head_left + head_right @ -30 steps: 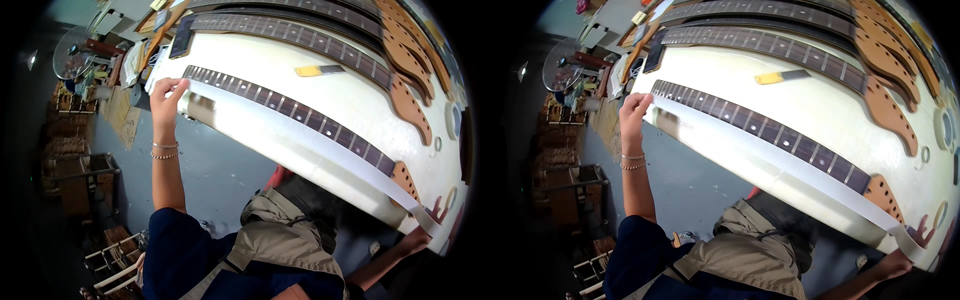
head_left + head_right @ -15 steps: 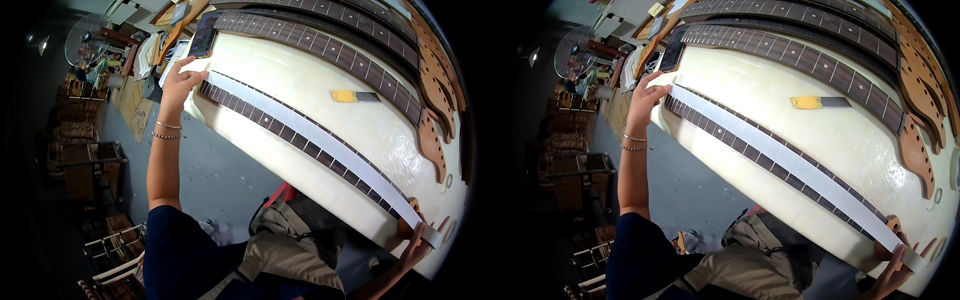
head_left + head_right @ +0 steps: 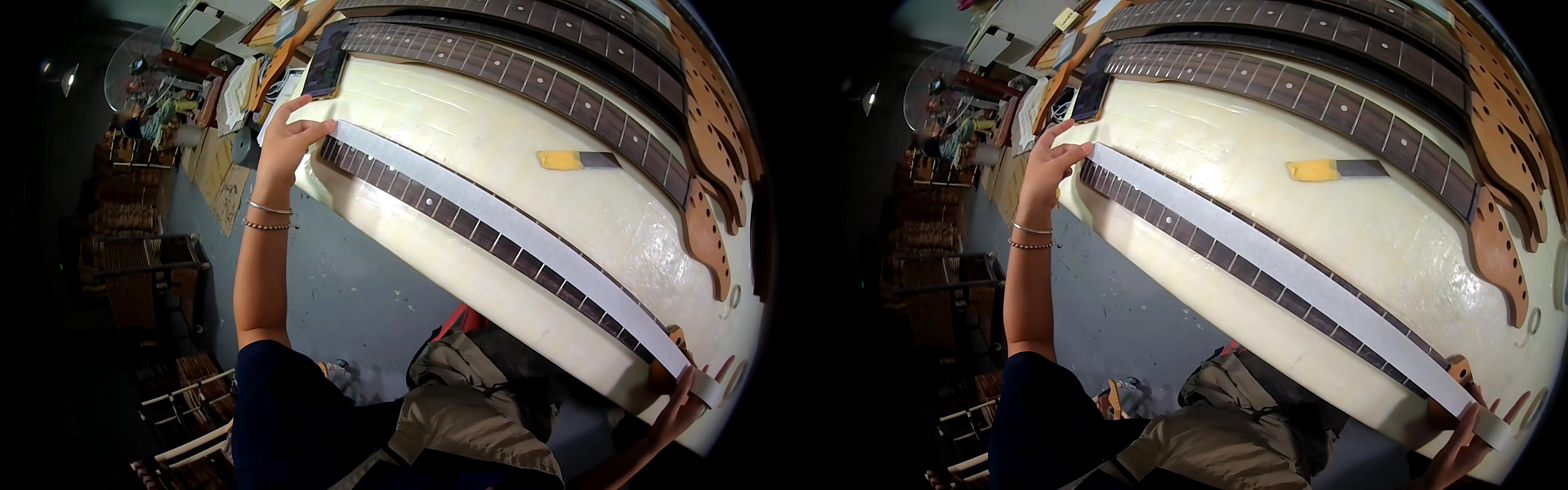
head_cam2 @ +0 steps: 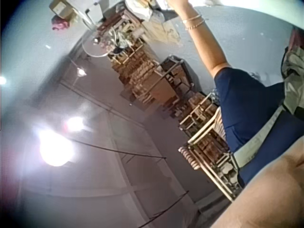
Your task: The person applies masking tape to the edges of guitar necks and fretboards. They unroll the tape, press it along the wood, and use a utility knife to cut the tape at the ends. The person handles several necks, including a dark fretboard and a light maple neck, ensuring the tape covers the edges precisely.
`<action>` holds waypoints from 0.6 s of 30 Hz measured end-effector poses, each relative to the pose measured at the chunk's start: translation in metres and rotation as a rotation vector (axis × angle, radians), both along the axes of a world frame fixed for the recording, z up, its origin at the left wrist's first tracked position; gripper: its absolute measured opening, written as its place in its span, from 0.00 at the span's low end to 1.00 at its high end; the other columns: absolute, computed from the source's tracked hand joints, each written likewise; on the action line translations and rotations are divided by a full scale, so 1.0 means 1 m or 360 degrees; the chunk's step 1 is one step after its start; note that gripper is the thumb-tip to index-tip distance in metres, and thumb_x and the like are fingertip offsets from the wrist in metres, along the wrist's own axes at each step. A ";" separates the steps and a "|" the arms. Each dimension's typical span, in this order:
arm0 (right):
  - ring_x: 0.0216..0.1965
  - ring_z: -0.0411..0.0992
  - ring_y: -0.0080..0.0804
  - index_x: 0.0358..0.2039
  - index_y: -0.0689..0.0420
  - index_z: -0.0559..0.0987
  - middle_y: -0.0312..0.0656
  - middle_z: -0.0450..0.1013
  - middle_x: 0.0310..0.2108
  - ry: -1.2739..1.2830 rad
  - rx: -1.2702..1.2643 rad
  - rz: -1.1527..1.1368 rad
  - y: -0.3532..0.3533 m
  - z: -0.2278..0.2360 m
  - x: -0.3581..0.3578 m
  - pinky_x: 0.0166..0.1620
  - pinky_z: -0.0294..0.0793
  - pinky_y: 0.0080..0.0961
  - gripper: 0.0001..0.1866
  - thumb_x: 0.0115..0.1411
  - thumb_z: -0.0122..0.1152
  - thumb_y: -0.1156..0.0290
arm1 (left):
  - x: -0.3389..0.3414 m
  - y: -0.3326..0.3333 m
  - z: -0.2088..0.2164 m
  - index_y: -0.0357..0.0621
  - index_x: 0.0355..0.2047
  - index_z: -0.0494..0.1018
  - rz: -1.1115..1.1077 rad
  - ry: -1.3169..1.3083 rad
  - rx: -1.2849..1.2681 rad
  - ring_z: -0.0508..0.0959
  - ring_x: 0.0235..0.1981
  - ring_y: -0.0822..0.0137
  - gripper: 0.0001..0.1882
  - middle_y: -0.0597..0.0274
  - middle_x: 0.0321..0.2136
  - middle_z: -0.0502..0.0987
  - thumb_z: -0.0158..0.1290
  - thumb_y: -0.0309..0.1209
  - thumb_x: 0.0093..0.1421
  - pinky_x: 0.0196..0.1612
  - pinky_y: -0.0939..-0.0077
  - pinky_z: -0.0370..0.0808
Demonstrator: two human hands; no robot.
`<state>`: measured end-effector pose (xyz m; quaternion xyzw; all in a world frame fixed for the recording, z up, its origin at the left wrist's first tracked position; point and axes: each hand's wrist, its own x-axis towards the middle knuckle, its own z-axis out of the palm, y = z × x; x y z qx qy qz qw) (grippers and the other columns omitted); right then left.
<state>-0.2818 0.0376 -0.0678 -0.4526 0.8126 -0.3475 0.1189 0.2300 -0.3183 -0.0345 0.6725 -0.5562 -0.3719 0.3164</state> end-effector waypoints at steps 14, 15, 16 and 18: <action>0.50 0.68 0.34 0.64 0.61 0.46 0.51 0.72 0.43 0.0112 -0.0015 -0.0085 -0.005 0.002 0.023 0.63 0.49 0.34 0.32 0.64 0.45 0.73 | 0.005 0.013 -0.025 0.46 0.55 0.64 -0.0280 -0.0563 -0.0985 0.69 0.48 0.68 0.22 0.58 0.49 0.69 0.48 0.30 0.58 0.54 0.60 0.57; 0.48 0.69 0.33 0.64 0.61 0.45 0.51 0.72 0.43 0.0013 -0.0078 -0.0131 -0.012 0.003 0.029 0.63 0.49 0.35 0.31 0.64 0.45 0.74 | 0.001 0.025 -0.021 0.47 0.55 0.64 -0.0467 -0.0889 -0.1068 0.66 0.53 0.66 0.22 0.57 0.52 0.67 0.46 0.33 0.59 0.58 0.54 0.49; 0.48 0.70 0.33 0.64 0.61 0.45 0.51 0.72 0.42 0.0110 -0.0021 -0.0061 -0.008 0.010 0.029 0.63 0.49 0.36 0.31 0.64 0.44 0.75 | -0.007 0.026 -0.028 0.47 0.56 0.64 -0.0698 -0.1140 -0.1134 0.64 0.57 0.63 0.22 0.56 0.56 0.65 0.44 0.36 0.61 0.62 0.49 0.41; 0.47 0.70 0.33 0.64 0.63 0.44 0.50 0.73 0.41 -0.0021 -0.0150 -0.0099 -0.013 0.004 0.028 0.63 0.48 0.37 0.32 0.63 0.45 0.76 | -0.001 0.036 -0.036 0.50 0.59 0.60 -0.0708 -0.1287 -0.1065 0.56 0.63 0.62 0.27 0.57 0.60 0.59 0.35 0.46 0.63 0.60 0.46 0.18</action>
